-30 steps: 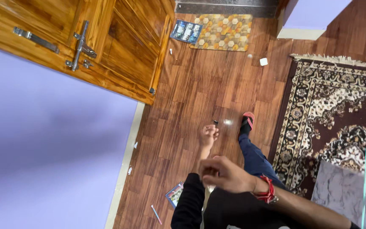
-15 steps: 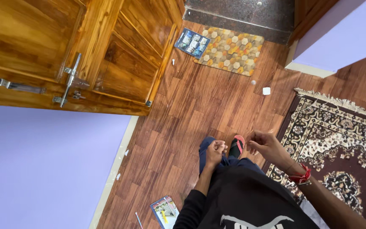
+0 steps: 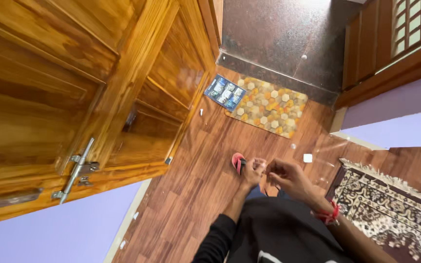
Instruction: The person gathers several brochures and papers from the floor, stacks them together, and places the stack onto a desk.
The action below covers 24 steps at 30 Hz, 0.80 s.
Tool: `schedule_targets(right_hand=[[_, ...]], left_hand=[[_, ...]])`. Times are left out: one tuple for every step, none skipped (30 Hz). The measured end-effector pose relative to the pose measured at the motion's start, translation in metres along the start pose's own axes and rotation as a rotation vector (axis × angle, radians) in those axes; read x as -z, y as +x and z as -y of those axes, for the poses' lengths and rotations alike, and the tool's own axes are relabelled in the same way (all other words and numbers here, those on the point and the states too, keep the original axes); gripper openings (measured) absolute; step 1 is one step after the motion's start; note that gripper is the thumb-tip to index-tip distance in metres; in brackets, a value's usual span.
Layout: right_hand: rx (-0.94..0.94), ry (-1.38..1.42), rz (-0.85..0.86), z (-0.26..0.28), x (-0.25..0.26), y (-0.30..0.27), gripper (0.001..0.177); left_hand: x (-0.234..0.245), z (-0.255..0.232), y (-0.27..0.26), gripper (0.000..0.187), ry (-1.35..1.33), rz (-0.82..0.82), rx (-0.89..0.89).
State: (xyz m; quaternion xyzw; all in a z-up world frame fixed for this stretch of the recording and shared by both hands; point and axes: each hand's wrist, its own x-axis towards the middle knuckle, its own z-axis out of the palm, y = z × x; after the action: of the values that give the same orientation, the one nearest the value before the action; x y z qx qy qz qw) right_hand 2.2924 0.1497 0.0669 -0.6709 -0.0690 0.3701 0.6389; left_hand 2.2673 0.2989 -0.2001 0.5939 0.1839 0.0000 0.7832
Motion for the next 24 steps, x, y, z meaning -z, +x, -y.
schedule_targets(right_hand=[[0.063, -0.084, -0.039, 0.005, 0.008, 0.012, 0.009], [0.126, -0.17, -0.076, 0.008, 0.013, 0.02, 0.009], [0.087, -0.16, -0.074, 0.012, 0.016, 0.025, 0.009], [0.081, -0.083, -0.084, 0.018, 0.018, 0.026, 0.008], [0.135, -0.035, -0.07, 0.034, 0.035, 0.057, 0.008], [0.157, -0.053, -0.044, 0.045, 0.041, 0.076, 0.008], [0.068, -0.052, -0.041, 0.052, 0.041, 0.084, 0.009], [-0.022, -0.053, -0.04, 0.059, 0.048, 0.104, 0.009], [-0.047, -0.061, -0.016, 0.063, 0.058, 0.118, 0.009], [-0.113, -0.019, 0.036, 0.064, 0.068, 0.134, 0.009], [-0.179, 0.012, 0.091, 0.066, 0.08, 0.154, 0.008], [-0.204, -0.005, 0.119, 0.067, 0.091, 0.175, 0.008], [-0.211, -0.068, 0.175, 0.068, 0.104, 0.195, 0.008], [-0.217, -0.131, 0.231, 0.069, 0.119, 0.214, 0.008], [-0.257, -0.16, 0.277, 0.074, 0.14, 0.23, 0.008], [-0.288, -0.182, 0.294, 0.079, 0.161, 0.246, 0.008], [-0.277, -0.184, 0.301, 0.078, 0.165, 0.277, 0.009], [-0.275, -0.192, 0.338, 0.077, 0.169, 0.306, 0.009], [-0.274, -0.285, 0.364, 0.076, 0.185, 0.325, 0.01], [-0.271, -0.377, 0.39, 0.073, 0.202, 0.345, 0.011], [-0.294, -0.381, 0.418, 0.061, 0.213, 0.362, 0.011], [-0.314, -0.47, 0.393, 0.044, 0.224, 0.384, 0.011], [-0.305, -0.56, 0.343, 0.027, 0.238, 0.416, 0.011], [-0.299, -0.567, 0.349, 0.007, 0.254, 0.435, 0.011]], left_hand=[[0.004, -0.001, 0.005, 0.014, 0.084, -0.006, 0.046], [0.008, 0.0, 0.002, 0.014, 0.168, -0.022, 0.069], [0.013, -0.001, 0.014, 0.015, 0.227, -0.033, 0.077], [0.017, -0.003, 0.015, 0.016, 0.264, -0.043, 0.091], [0.016, -0.008, 0.032, 0.017, 0.264, -0.056, 0.091], [0.012, -0.013, 0.043, 0.017, 0.233, -0.052, 0.105], [0.01, -0.017, 0.058, 0.02, 0.157, -0.036, 0.157], [0.01, -0.022, 0.09, 0.02, 0.145, -0.067, 0.135], [0.009, -0.019, 0.09, 0.019, 0.154, -0.13, 0.198], [0.008, -0.016, 0.092, 0.019, 0.163, -0.192, 0.263], [0.005, -0.011, 0.102, 0.019, 0.14, -0.223, 0.278], [0.002, -0.007, 0.115, 0.018, 0.104, -0.275, 0.302], [-0.007, -0.002, 0.124, 0.018, 0.061, -0.338, 0.328], [-0.01, 0.0, 0.141, 0.018, 0.032, -0.381, 0.346], [-0.016, 0.0, 0.159, 0.017, 0.112, -0.475, 0.349], [-0.031, 0.0, 0.169, 0.016, 0.196, -0.566, 0.358], [-0.031, -0.004, 0.182, 0.016, 0.19, -0.604, 0.356], [-0.04, -0.007, 0.189, 0.016, 0.094, -0.611, 0.364], [-0.058, -0.01, 0.2, 0.017, -0.013, -0.605, 0.378], [-0.068, -0.011, 0.221, 0.017, -0.03, -0.63, 0.382], [-0.073, -0.009, 0.228, 0.016, 0.053, -0.636, 0.257], [-0.079, -0.004, 0.233, 0.016, 0.139, -0.638, 0.135], [-0.087, 0.0, 0.242, 0.017, 0.17, -0.639, 0.12], [-0.1, 0.005, 0.243, 0.018, 0.192, -0.619, 0.216]])
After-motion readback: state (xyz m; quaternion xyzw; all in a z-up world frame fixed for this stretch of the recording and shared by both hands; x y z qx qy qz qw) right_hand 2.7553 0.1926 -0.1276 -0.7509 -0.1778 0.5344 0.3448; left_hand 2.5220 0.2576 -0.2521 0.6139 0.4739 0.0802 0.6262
